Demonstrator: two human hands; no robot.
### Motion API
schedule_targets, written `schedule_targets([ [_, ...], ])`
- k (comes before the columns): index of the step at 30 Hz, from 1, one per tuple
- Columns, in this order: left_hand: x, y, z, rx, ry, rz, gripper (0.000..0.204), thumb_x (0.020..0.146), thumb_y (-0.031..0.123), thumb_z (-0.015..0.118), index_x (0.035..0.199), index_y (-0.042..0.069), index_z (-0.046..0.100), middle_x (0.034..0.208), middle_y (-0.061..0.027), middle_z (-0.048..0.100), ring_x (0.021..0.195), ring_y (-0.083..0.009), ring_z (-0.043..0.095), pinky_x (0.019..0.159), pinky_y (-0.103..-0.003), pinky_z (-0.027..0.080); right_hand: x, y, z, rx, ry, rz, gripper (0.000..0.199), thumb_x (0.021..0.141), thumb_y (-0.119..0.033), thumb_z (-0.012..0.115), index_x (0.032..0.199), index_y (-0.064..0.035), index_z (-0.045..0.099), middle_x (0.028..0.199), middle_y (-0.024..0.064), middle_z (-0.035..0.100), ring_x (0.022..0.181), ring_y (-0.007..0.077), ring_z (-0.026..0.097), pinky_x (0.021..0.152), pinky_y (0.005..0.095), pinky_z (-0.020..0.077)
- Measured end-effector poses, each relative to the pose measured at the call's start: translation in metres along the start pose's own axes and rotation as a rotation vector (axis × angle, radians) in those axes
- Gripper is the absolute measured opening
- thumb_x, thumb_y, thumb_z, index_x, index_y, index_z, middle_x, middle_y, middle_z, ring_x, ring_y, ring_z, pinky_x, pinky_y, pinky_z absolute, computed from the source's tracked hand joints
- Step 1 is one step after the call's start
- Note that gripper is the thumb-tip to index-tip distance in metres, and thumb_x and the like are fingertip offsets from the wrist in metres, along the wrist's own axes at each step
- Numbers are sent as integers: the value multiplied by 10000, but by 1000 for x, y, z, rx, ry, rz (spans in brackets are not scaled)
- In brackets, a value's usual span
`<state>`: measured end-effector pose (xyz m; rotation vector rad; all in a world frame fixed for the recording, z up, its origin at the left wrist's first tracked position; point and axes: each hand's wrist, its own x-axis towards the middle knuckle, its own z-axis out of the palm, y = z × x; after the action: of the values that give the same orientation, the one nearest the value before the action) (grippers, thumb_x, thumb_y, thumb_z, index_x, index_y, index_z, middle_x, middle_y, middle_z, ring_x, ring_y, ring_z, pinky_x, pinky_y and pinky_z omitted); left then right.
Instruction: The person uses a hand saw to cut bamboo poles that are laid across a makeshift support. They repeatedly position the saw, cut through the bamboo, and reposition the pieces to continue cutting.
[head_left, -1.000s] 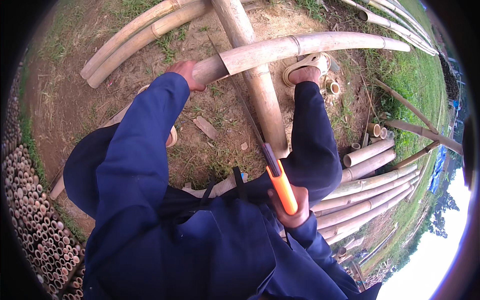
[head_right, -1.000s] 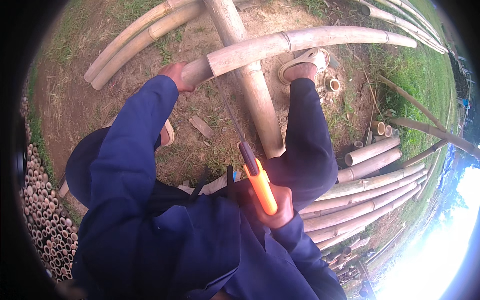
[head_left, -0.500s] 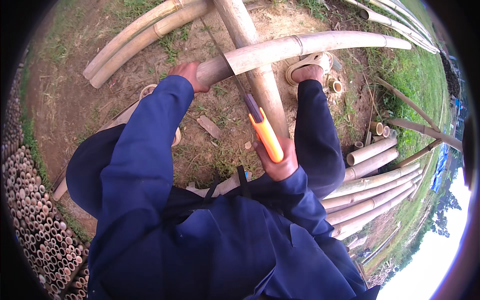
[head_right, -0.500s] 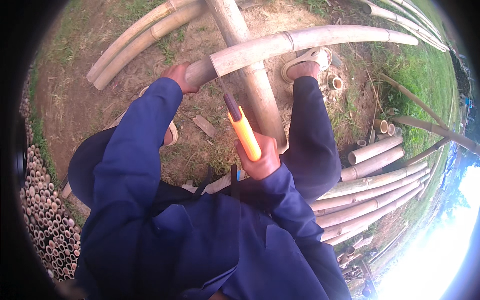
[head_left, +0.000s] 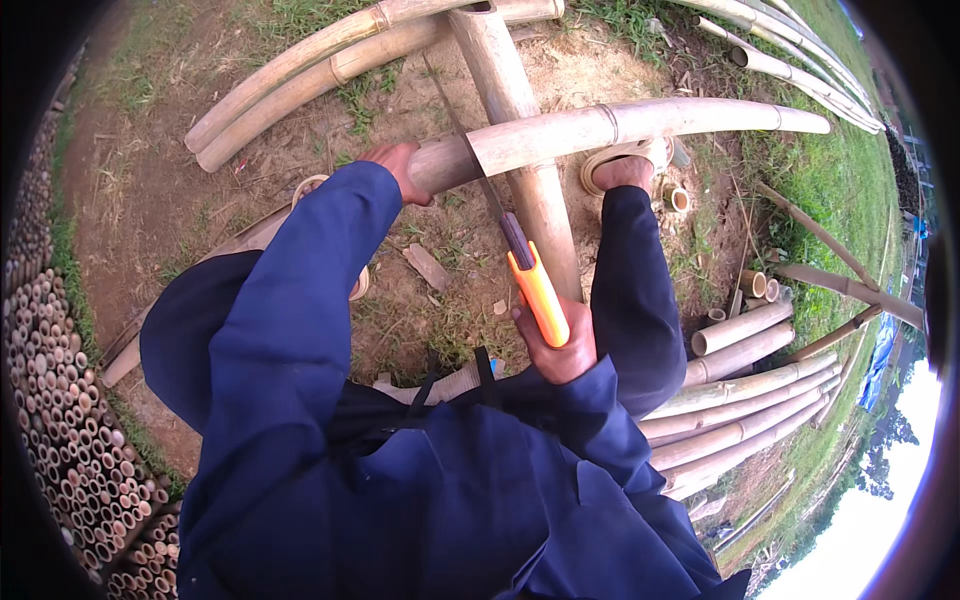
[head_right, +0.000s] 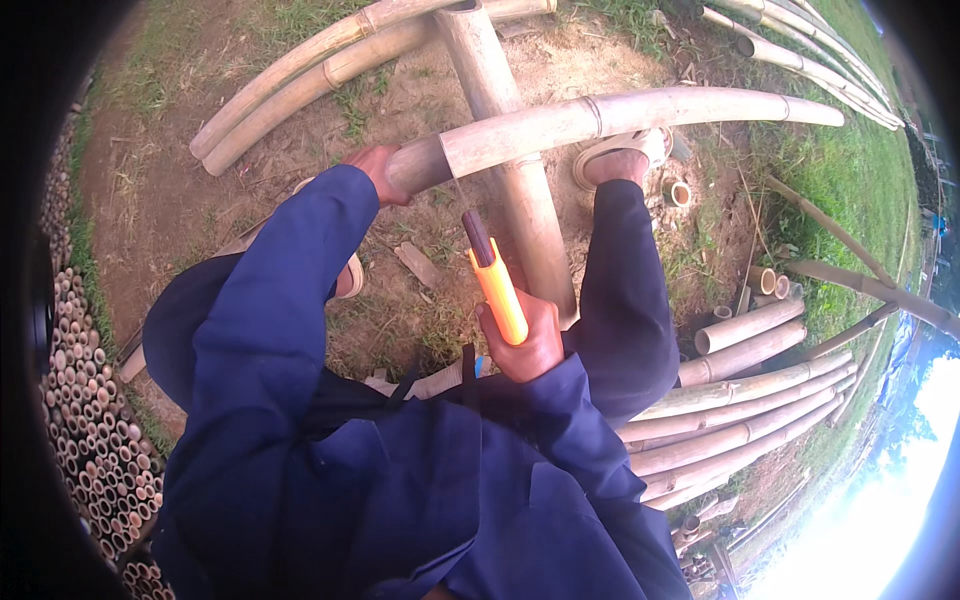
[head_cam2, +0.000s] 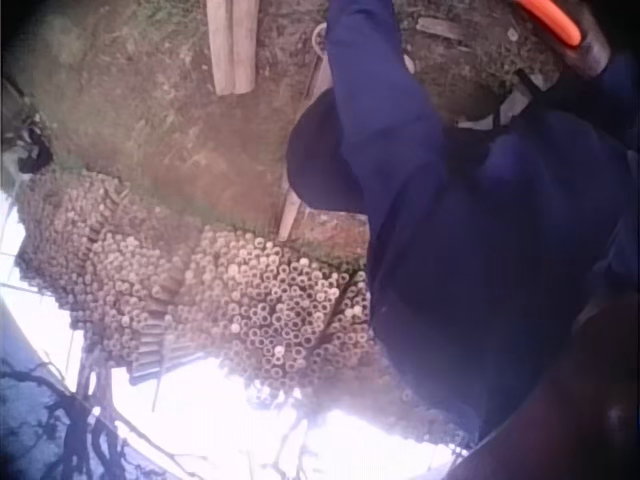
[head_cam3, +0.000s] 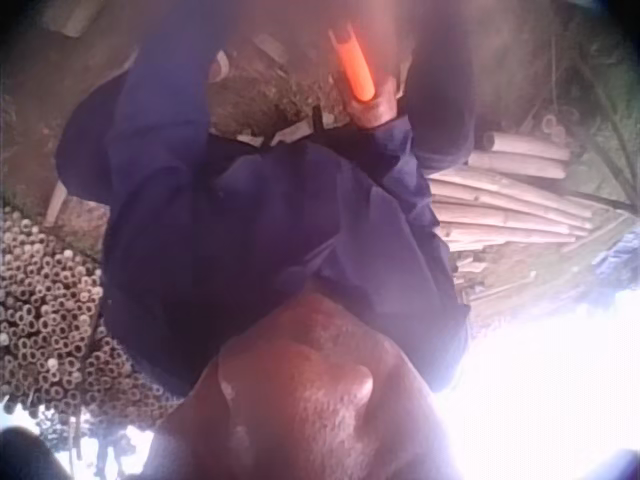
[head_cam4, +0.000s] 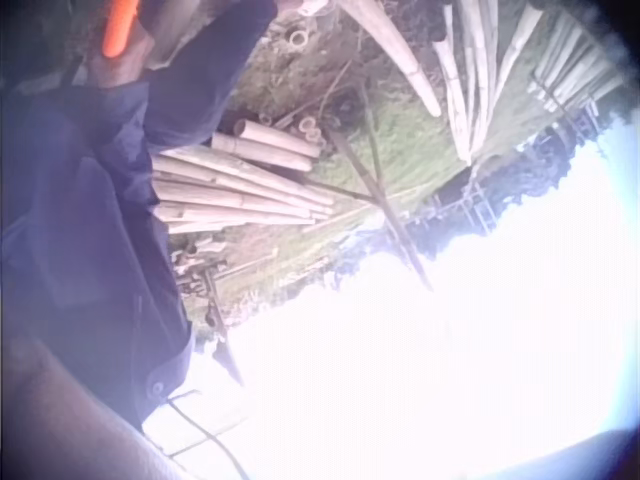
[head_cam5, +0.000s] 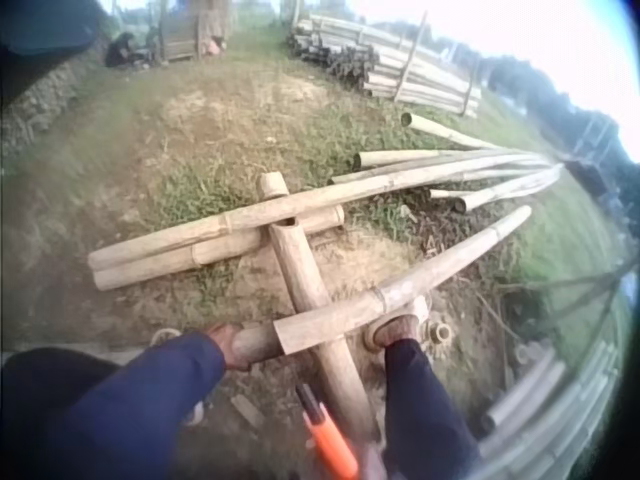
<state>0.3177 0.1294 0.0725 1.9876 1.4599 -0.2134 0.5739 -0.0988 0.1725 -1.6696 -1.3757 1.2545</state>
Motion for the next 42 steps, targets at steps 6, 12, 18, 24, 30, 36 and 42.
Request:
schedule_targets([
  [6, -27, 13, 56, 252, 748, 238, 968, 598, 416, 940, 1385, 61, 504, 1201, -211, 676, 1097, -401, 675, 981, -469, 525, -5, 5, 4, -58, 40, -37, 155, 911, -85, 751, 955, 43, 675, 677, 75, 612, 601, 131, 537, 592, 318, 471],
  [12, -17, 9, 26, 189, 301, -77, 792, 665, 382, 922, 1265, 48, 529, 1226, -188, 665, 1150, -383, 659, 976, -469, 539, -87, -27, -34, -93, -12, 3, 135, 911, -65, 728, 986, 39, 689, 703, 108, 652, 613, 147, 612, 612, 314, 494],
  [18, -4, 12, 17, 161, 222, -52, 791, 661, 383, 911, 1259, 31, 533, 1199, -206, 676, 1124, -405, 669, 982, -490, 539, -52, -30, -27, -112, -19, -32, 108, 883, -42, 719, 888, 39, 648, 696, 195, 631, 571, 347, 618, 579, 402, 485],
  [24, -14, 3, 21, 199, 272, -16, 803, 666, 408, 900, 1268, 31, 526, 1219, -219, 669, 1134, -403, 668, 986, -490, 541, -64, -33, -35, -65, -66, 50, 131, 901, -66, 721, 976, 36, 688, 717, 173, 661, 622, 278, 661, 633, 375, 524],
  [30, -5, 13, 14, 187, 179, -72, 816, 669, 413, 900, 1287, 31, 526, 1216, -224, 681, 1104, -390, 685, 992, -474, 542, -77, -37, -36, -37, -21, 83, 137, 909, -82, 706, 999, 21, 714, 757, 163, 698, 699, 308, 714, 677, 356, 546],
  [36, -10, -1, 20, 152, 191, -30, 814, 667, 412, 902, 1291, 37, 540, 1187, -218, 695, 1100, -398, 686, 980, -479, 543, -70, -22, -28, -84, -3, -33, 98, 912, -53, 695, 955, 35, 688, 693, 166, 636, 597, 268, 640, 605, 379, 502],
  [42, -1, 11, 13, 162, 176, -61, 822, 656, 420, 894, 1292, 33, 545, 1186, -221, 699, 1097, -403, 688, 979, -476, 544, -74, -30, -28, -112, -12, 95, 153, 903, -61, 709, 1022, 35, 702, 714, 176, 655, 620, 269, 657, 635, 372, 526],
])
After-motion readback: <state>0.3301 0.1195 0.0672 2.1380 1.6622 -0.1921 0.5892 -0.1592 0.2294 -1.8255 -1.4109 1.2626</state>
